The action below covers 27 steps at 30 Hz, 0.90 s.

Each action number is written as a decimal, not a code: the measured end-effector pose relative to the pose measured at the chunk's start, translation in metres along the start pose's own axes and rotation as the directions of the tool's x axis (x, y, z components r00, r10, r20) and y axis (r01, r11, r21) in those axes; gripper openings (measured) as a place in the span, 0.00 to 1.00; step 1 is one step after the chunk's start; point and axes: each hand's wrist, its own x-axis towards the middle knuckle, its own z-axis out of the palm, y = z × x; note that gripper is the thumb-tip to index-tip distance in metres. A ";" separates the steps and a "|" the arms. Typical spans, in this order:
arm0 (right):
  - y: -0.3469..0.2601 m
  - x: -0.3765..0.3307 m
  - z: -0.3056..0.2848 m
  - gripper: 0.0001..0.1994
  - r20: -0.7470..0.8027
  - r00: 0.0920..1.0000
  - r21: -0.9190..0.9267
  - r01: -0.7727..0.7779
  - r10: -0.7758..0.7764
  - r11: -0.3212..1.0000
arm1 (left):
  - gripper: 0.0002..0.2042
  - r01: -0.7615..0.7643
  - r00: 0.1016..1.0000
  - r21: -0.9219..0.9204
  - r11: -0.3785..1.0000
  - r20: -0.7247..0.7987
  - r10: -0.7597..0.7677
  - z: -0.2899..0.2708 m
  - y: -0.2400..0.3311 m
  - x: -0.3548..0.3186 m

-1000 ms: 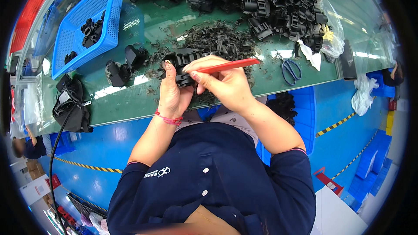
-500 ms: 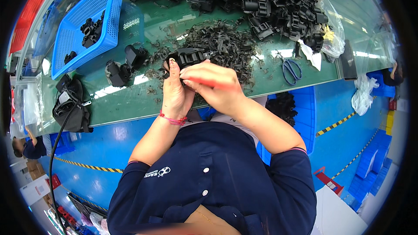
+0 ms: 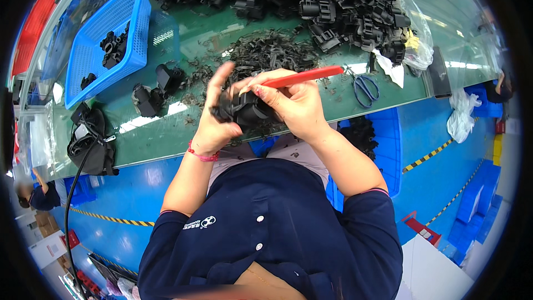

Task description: The person trims and deburrs molded plastic parts by hand, using cutters, a scraper tool, and scissors to remove scrap plastic into a blue bin.

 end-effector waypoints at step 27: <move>-0.006 0.012 -0.011 0.05 0.135 0.988 -0.328 -0.026 0.074 0.944 | 0.21 0.352 0.885 -0.198 0.915 -0.249 -0.394 0.000 0.001 -0.018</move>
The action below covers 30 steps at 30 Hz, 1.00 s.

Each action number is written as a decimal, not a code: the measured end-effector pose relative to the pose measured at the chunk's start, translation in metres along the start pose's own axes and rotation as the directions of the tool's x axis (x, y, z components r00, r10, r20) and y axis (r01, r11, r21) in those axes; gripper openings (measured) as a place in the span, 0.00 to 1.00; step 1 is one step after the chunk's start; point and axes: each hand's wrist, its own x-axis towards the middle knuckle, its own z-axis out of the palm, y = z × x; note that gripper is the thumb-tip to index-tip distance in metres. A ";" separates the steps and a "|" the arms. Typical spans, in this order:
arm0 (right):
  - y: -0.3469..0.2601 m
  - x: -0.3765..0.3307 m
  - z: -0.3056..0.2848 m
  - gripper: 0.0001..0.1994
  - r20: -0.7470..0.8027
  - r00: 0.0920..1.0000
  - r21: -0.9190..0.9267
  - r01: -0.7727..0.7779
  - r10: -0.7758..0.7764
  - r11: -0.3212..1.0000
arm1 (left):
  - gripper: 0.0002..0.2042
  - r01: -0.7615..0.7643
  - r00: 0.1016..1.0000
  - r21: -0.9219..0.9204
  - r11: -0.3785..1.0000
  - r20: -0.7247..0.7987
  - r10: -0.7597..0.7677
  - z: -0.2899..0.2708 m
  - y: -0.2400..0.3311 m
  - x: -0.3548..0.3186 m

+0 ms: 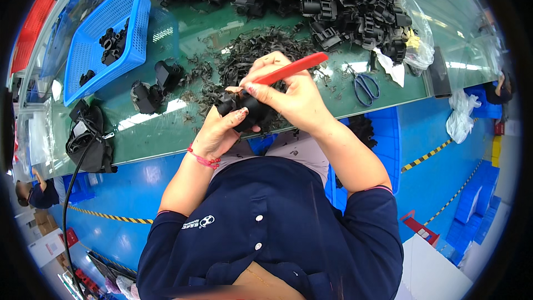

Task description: The person trims and deburrs molded plastic parts by hand, using cutters, a scraper tool, and scissors to remove scrap plastic into a blue bin.

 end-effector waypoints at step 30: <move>0.004 -0.005 0.002 0.10 0.230 0.890 -0.705 0.431 -0.394 0.563 | 0.19 -0.151 0.972 0.513 0.845 -0.078 0.221 0.006 0.000 0.003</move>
